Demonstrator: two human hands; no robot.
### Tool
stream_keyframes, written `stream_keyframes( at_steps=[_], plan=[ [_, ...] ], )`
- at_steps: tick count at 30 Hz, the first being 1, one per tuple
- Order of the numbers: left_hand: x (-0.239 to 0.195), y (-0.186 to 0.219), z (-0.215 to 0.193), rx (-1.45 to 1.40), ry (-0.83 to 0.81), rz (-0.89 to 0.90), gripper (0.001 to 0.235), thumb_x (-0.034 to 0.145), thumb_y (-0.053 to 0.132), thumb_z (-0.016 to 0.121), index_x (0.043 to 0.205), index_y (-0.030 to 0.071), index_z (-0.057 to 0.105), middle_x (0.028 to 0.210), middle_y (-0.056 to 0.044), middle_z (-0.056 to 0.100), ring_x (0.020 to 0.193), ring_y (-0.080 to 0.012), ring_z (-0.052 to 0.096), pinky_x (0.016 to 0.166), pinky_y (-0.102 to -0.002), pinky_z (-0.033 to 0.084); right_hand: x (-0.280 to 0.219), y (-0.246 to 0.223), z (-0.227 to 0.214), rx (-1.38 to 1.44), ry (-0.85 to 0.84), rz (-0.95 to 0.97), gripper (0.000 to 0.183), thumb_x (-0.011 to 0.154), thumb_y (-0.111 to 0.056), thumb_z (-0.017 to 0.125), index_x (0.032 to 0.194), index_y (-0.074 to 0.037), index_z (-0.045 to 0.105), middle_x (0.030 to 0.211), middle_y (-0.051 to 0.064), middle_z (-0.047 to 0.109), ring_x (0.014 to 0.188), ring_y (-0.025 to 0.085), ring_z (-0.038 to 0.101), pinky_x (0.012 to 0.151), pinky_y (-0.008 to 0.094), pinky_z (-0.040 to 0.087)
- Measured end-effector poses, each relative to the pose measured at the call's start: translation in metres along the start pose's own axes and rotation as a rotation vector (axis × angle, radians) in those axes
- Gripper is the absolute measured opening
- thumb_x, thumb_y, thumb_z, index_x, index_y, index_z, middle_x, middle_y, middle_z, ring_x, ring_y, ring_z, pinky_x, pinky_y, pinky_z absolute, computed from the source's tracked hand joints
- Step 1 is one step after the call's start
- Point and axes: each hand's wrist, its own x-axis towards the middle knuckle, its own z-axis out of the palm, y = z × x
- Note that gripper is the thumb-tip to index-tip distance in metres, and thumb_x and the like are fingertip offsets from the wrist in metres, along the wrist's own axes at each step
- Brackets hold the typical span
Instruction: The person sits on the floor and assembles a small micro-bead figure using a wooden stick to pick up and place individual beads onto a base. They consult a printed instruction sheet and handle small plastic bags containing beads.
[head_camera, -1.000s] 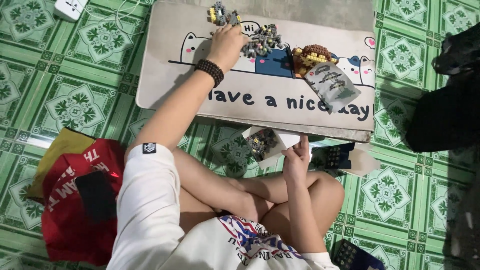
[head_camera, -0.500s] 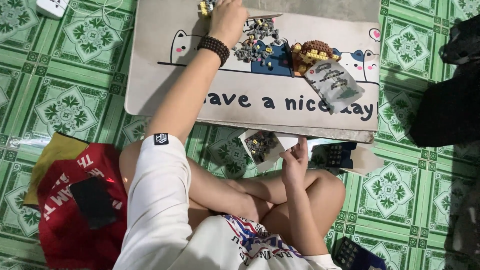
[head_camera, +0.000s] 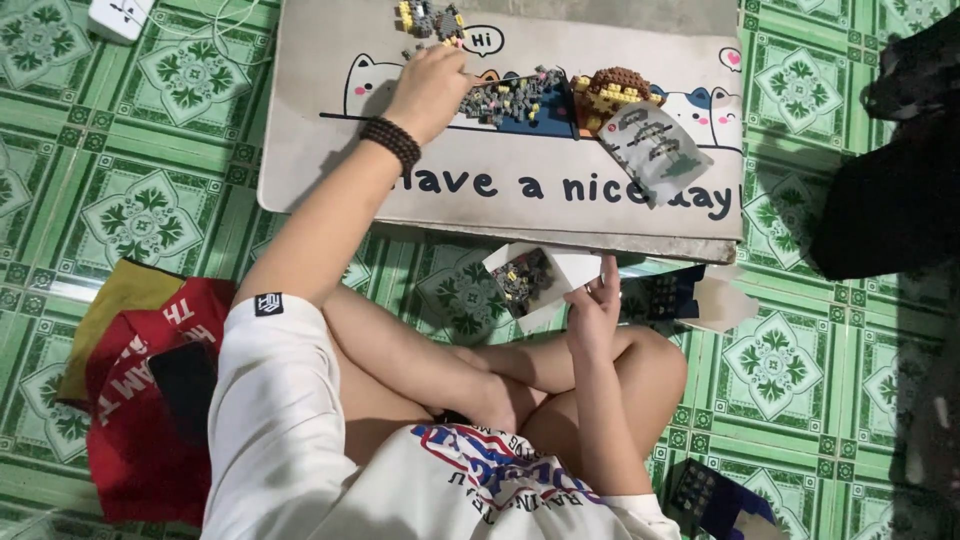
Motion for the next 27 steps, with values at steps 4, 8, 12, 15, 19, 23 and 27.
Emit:
stream_keyframes(
  at_steps=[4,8,12,15,19,23,27],
  plan=[
    [0.003,-0.023,-0.009,0.238,0.104,0.113,0.022,0.089,0.021,0.066,0.109,0.011,0.07,0.08,-0.007,0.06,0.079,-0.0242,0.054,0.074,-0.04,0.048,-0.001,-0.003,0.004,0.067,0.012,0.0,0.085,0.071,0.013,0.049,0.147,-0.011,0.02,0.152,0.007,0.023,0.111,0.018,0.049,0.065,0.027,0.039],
    [0.031,-0.017,-0.004,0.145,0.113,0.059,0.032,0.081,0.007,0.068,0.112,0.015,0.069,0.09,-0.01,0.062,0.088,-0.0277,0.052,0.079,-0.041,0.044,0.006,0.0,0.002,0.08,-0.001,0.009,0.086,0.071,0.012,0.05,0.147,-0.009,0.014,0.154,0.009,0.015,0.121,0.023,0.044,0.064,0.03,0.032],
    [0.06,-0.002,0.018,0.12,0.176,0.071,0.022,0.08,0.016,0.073,0.1,0.007,0.071,0.106,-0.015,0.063,0.106,-0.0338,0.053,0.095,-0.048,0.04,0.011,0.001,-0.004,0.167,0.005,0.003,0.076,0.067,0.013,0.052,0.138,-0.007,0.033,0.099,0.005,0.054,0.086,0.017,0.049,0.07,0.028,0.039],
    [0.072,-0.001,0.044,0.267,0.225,0.206,0.019,0.072,0.008,0.077,0.091,0.005,0.073,0.103,-0.014,0.064,0.104,-0.032,0.054,0.092,-0.044,0.044,0.014,0.002,-0.008,0.167,0.039,0.04,0.079,0.066,0.014,0.051,0.14,-0.007,0.031,0.111,0.008,0.054,0.094,0.021,0.051,0.07,0.029,0.039],
    [0.054,0.002,0.047,0.336,0.084,0.292,0.02,0.083,0.014,0.068,0.101,0.004,0.068,0.106,-0.013,0.065,0.105,-0.0268,0.056,0.093,-0.041,0.046,0.007,0.003,-0.011,0.152,0.0,0.015,0.084,0.066,0.014,0.048,0.144,-0.006,0.026,0.144,0.009,0.038,0.112,0.02,0.05,0.067,0.026,0.035],
    [0.022,0.003,0.019,0.25,0.013,0.253,0.022,0.084,0.014,0.068,0.101,0.001,0.066,0.101,-0.014,0.066,0.098,-0.0266,0.058,0.094,-0.041,0.046,0.001,0.008,-0.007,0.11,-0.031,-0.012,0.084,0.067,0.014,0.046,0.145,-0.006,0.022,0.151,0.01,0.027,0.118,0.018,0.047,0.062,0.023,0.037],
    [0.002,0.008,-0.003,0.304,-0.044,0.327,0.027,0.082,0.019,0.068,0.104,0.004,0.066,0.097,-0.011,0.066,0.095,-0.0242,0.061,0.098,-0.041,0.047,-0.016,-0.013,0.01,0.06,-0.015,0.049,0.082,0.069,0.014,0.046,0.146,-0.008,0.029,0.103,0.002,0.029,0.079,0.012,0.034,0.057,0.027,0.027]
  ],
)
